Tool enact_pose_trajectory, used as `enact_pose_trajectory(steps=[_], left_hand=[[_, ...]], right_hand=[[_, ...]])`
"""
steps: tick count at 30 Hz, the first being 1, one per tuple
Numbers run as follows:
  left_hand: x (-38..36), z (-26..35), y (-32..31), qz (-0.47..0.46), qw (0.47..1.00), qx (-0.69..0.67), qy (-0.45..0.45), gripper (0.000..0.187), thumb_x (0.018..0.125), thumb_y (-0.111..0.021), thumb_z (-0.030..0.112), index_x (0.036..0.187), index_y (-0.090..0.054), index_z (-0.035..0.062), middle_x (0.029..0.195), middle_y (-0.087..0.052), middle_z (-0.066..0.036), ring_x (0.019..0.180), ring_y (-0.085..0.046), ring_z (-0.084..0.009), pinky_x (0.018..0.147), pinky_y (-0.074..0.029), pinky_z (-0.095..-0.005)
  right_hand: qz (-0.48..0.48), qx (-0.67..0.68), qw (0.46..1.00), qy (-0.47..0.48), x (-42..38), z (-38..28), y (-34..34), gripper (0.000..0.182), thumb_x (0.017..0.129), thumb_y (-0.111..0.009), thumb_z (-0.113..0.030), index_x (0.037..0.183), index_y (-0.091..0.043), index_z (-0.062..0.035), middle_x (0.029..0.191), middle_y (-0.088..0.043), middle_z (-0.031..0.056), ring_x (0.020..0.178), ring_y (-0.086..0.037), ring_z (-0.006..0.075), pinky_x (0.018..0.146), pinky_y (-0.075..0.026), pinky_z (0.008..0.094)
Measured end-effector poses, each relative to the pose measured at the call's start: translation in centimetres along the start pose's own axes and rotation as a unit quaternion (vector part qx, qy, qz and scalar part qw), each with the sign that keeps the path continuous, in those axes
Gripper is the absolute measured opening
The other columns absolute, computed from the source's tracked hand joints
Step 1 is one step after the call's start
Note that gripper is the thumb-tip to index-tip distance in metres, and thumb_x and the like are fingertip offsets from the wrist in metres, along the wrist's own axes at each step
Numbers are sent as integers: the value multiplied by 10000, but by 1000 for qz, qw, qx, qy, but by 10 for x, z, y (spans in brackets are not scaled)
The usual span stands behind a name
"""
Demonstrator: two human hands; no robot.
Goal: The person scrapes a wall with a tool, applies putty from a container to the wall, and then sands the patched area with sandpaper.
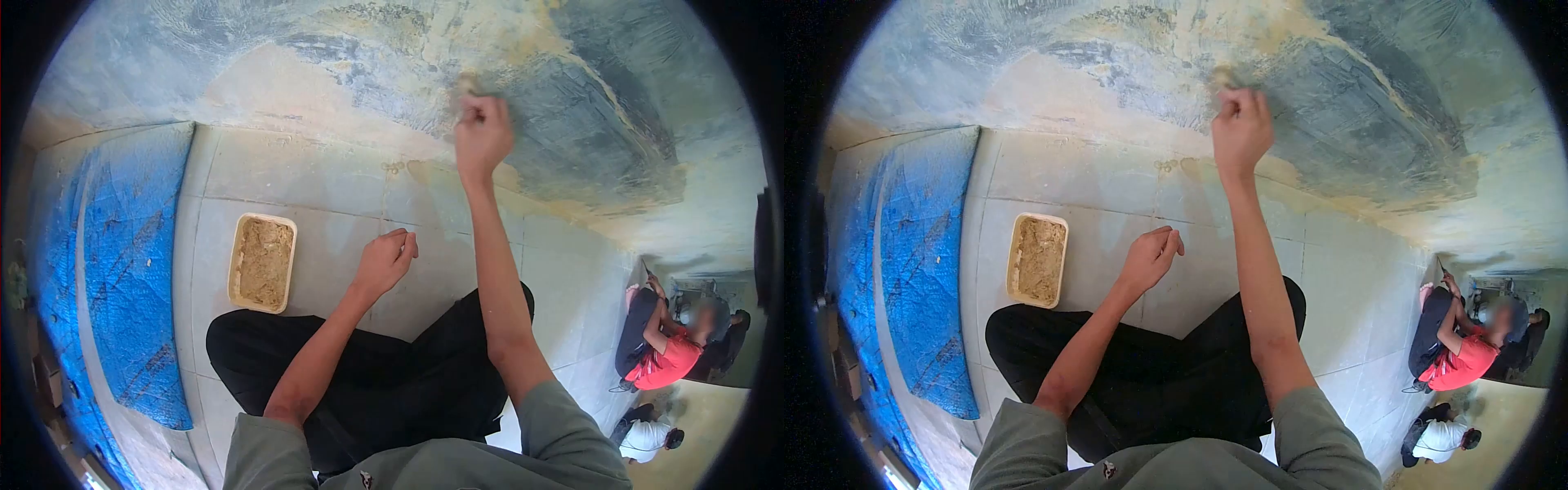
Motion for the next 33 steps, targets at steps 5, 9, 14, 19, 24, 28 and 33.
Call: enact_pose_trajectory(steps=[5, 9, 14, 19, 24, 28, 33], left_hand=[[0, 2, 0, -8, 1000, -3, 2, 418, 995, -398, 239, 729, -616, 2, 732, -569, -145, 624, -543, -310, 622, -435, -401], [-1, 3, -2, -14, 1000, 12, -4, 417, 995, -394, 235, 727, -612, 2, 727, -564, -152, 632, -546, -319, 630, -435, -408], [1, 0, 1, 2, 1000, 5, -10, 420, 995, -392, 237, 724, -613, 5, 726, -568, -153, 640, -548, -330, 634, -437, -412], [0, 4, -1, -6, 1000, 7, -15, 417, 994, -390, 232, 725, -615, 6, 721, -570, -149, 642, -550, -330, 635, -440, -410], [-1, 7, -1, -16, 1000, 4, -1, 423, 996, -391, 238, 726, -619, 6, 712, -561, -143, 627, -544, -315, 621, -432, -409], [-1, 6, 3, 2, 1000, 8, -19, 420, 995, -394, 235, 726, -620, 5, 706, -550, -141, 613, -530, -311, 614, -430, -403], [1, 3, -2, 4, 1000, 2, -22, 410, 992, -401, 230, 728, -621, 6, 703, -543, -141, 598, -519, -302, 601, -421, -395]], right_hand=[[99, 34, 993, -45, 25, 6, 17, 162, 711, -677, 14, 758, -607, -124, 773, -594, 52, 693, -597, 281, 588, -463, 380], [-16, -32, 999, 15, -18, 13, -8, 169, 698, -672, 22, 761, -606, -120, 794, -602, 55, 718, -607, 279, 599, -468, 388], [66, 21, 997, 25, 34, -7, 17, 178, 696, -678, 38, 769, -645, -122, 759, -604, 46, 667, -595, 246, 587, -464, 351], [181, 158, 964, -112, 95, -7, 41, 163, 712, -702, 29, 769, -676, -122, 727, -608, 47, 589, -565, 210, 556, -446, 314], [-5, 19, 1000, 18, 55, -20, 15, 113, 743, -689, 28, 761, -668, -82, 743, -631, 62, 606, -598, 192, 550, -454, 313], [115, 75, 991, -7, 69, 4, 29, 127, 736, -663, 41, 757, -663, -84, 736, -628, 68, 599, -603, 214, 563, -464, 322], [-45, 72, 995, -59, 23, 20, 15, 159, 722, -631, 63, 767, -660, -86, 762, -624, 81, 637, -605, 226, 591, -474, 331]])
Point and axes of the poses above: each hand's wrist, its own x-axis towards the middle knuckle, its own y-axis out of the back of the hand, z = x × y, the point moved 1 cm from there along x, towards the middle knuckle
